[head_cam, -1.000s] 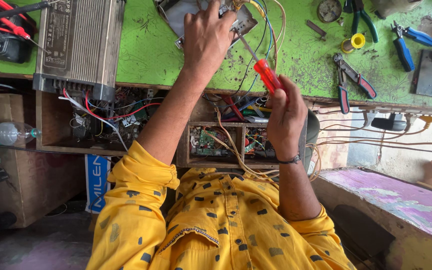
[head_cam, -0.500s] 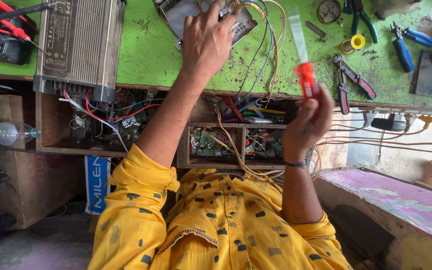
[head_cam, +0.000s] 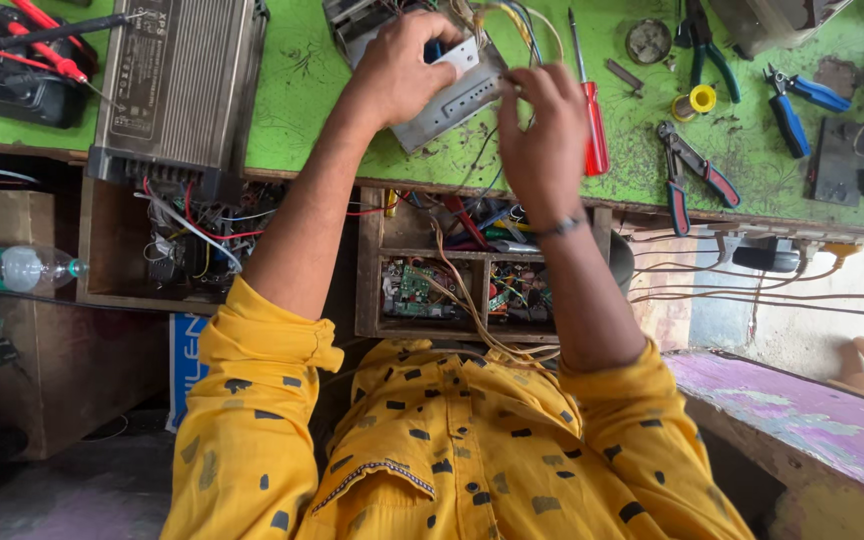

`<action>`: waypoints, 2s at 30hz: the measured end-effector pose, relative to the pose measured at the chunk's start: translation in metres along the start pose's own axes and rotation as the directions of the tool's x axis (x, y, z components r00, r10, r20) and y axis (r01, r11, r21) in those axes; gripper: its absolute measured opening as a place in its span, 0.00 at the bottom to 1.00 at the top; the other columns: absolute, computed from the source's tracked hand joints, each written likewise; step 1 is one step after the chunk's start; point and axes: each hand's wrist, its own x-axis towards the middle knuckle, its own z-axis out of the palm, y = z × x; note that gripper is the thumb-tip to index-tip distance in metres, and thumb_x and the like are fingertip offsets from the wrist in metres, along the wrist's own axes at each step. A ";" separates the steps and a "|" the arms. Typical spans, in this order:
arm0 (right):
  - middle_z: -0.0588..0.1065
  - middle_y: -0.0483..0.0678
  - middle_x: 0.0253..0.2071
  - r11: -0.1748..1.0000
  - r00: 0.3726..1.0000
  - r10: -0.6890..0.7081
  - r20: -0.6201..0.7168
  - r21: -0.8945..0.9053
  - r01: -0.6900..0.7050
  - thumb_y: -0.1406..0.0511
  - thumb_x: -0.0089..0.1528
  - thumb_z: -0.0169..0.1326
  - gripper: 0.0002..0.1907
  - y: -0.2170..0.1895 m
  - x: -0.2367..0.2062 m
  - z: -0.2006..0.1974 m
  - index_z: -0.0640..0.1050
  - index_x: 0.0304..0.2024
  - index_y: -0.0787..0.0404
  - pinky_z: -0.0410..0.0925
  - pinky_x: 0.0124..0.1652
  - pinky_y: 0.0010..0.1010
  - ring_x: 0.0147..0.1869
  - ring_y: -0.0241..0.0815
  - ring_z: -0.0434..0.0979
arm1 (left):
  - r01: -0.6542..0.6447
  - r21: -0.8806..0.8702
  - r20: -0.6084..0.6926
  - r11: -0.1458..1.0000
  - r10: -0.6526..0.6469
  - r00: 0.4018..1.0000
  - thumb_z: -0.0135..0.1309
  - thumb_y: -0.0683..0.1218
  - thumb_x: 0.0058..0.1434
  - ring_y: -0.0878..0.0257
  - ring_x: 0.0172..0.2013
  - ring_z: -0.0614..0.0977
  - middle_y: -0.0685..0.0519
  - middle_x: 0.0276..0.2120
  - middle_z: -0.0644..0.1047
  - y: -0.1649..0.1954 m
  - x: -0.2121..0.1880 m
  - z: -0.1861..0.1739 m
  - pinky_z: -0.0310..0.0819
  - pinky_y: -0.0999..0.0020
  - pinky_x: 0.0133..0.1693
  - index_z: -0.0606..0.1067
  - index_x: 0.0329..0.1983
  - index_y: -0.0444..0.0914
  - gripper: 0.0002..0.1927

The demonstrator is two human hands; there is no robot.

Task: The person uses a red-handled screwdriver to tighten screws on a small metal electronics enclosure, repeatedly repositioning the device and adjusting wires. The person also handles a multimeter and probes on the workbench.

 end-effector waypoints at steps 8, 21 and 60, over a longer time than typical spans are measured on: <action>0.74 0.53 0.42 0.986 0.992 -0.113 -0.054 -0.129 0.106 0.67 0.69 0.57 0.06 0.002 0.010 0.056 0.77 0.44 0.66 0.69 0.46 0.40 0.46 0.51 0.76 | 0.021 -0.019 -0.018 1.000 -0.022 1.000 0.60 0.48 0.55 0.48 0.48 0.82 0.44 0.44 0.82 -0.008 0.010 0.008 0.76 0.56 0.51 0.83 0.45 0.40 0.14; 0.69 0.57 0.49 0.971 0.967 -0.222 -0.127 -0.121 0.207 0.69 0.66 0.53 0.15 0.009 0.006 0.066 0.70 0.54 0.70 0.70 0.50 0.41 0.52 0.54 0.72 | 0.012 0.028 -0.090 1.000 -0.010 0.996 0.60 0.48 0.57 0.45 0.44 0.83 0.43 0.41 0.82 0.002 0.007 0.014 0.77 0.54 0.46 0.83 0.42 0.39 0.12; 0.71 0.52 0.46 0.983 0.983 -0.162 -0.082 -0.096 0.154 0.68 0.66 0.56 0.10 0.010 0.008 0.067 0.72 0.49 0.64 0.71 0.50 0.39 0.50 0.51 0.75 | -0.051 0.050 0.012 0.997 0.050 0.999 0.64 0.41 0.56 0.48 0.51 0.82 0.45 0.51 0.80 0.021 -0.013 -0.009 0.76 0.54 0.51 0.76 0.54 0.39 0.21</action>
